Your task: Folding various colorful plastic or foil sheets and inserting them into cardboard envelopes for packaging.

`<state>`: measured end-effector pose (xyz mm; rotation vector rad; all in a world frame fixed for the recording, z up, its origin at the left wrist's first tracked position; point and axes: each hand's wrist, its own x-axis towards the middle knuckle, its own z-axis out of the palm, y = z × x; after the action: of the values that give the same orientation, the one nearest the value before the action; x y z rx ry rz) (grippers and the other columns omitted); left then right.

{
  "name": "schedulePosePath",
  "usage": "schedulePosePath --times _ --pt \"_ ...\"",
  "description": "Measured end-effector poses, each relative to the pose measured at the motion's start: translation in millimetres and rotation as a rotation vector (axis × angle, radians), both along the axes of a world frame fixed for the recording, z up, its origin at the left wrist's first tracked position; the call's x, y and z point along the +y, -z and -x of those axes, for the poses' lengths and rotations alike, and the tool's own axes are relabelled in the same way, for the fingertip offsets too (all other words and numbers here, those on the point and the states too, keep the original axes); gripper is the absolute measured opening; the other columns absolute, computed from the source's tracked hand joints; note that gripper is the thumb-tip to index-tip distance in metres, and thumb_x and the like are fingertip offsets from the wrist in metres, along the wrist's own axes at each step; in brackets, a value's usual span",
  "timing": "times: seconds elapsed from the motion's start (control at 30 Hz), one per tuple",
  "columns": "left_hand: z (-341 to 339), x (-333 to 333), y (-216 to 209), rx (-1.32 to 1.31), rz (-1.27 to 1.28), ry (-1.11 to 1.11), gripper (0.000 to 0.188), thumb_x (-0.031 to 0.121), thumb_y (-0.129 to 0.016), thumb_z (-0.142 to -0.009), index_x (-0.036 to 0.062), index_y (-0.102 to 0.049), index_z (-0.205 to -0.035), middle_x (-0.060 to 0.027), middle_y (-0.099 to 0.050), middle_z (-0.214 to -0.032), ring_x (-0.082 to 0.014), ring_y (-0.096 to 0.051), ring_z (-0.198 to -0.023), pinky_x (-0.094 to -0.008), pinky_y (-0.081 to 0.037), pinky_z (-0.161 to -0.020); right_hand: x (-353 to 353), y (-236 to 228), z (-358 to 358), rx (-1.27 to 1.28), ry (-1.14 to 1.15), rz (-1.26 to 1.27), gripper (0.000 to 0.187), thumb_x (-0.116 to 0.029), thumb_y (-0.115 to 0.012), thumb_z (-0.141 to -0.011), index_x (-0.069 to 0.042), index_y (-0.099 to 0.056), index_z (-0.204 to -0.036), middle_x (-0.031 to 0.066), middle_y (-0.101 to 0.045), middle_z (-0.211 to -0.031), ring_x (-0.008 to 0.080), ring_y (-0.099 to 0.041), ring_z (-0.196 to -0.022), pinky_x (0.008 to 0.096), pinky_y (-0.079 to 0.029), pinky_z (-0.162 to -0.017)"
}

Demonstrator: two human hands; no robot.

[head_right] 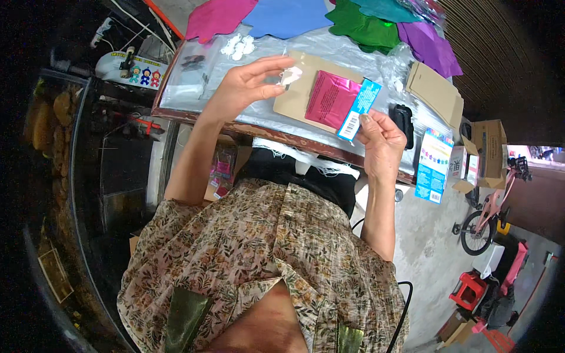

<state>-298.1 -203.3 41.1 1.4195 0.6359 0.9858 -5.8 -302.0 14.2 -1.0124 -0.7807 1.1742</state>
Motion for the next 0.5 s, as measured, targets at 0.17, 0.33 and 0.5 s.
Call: schedulePosePath --times 0.17,0.33,0.5 --pt "1.9 1.4 5.2 0.092 -0.019 0.111 0.065 0.003 -0.070 -0.092 0.0047 -0.045 -0.152 -0.0091 -0.048 -0.152 -0.0134 -0.054 -0.117 -0.0334 -0.043 -0.110 -3.6 5.2 -11.8 0.062 -0.018 0.075 0.016 -0.005 -0.069 -0.095 0.001 -0.071 -0.110 0.0066 -0.074 -0.095 0.0126 -0.069 -0.078 0.0286 -0.059 -0.069" --pt "-0.9 -2.7 17.3 0.076 -0.004 0.052 0.073 0.002 -0.071 -0.091 0.0100 -0.039 -0.156 -0.0119 -0.047 -0.154 -0.0123 -0.053 -0.112 -0.0321 -0.046 -0.105 -3.3 1.7 -12.3 0.116 -0.096 0.111 0.015 -0.005 -0.068 -0.095 -0.002 -0.071 -0.110 0.0059 -0.074 -0.097 0.0137 -0.069 -0.082 0.0294 -0.057 -0.071" --pt "-0.1 -9.1 17.7 0.052 0.039 0.059 0.084 -0.002 -0.070 -0.091 0.0106 -0.026 -0.161 -0.0163 -0.044 -0.156 -0.0108 -0.056 -0.109 -0.0306 -0.049 -0.102 -1.3 6.0 -13.3 0.106 -0.114 0.103 0.014 -0.004 -0.069 -0.095 -0.002 -0.071 -0.108 0.0059 -0.074 -0.095 0.0131 -0.068 -0.081 0.0270 -0.054 -0.068"
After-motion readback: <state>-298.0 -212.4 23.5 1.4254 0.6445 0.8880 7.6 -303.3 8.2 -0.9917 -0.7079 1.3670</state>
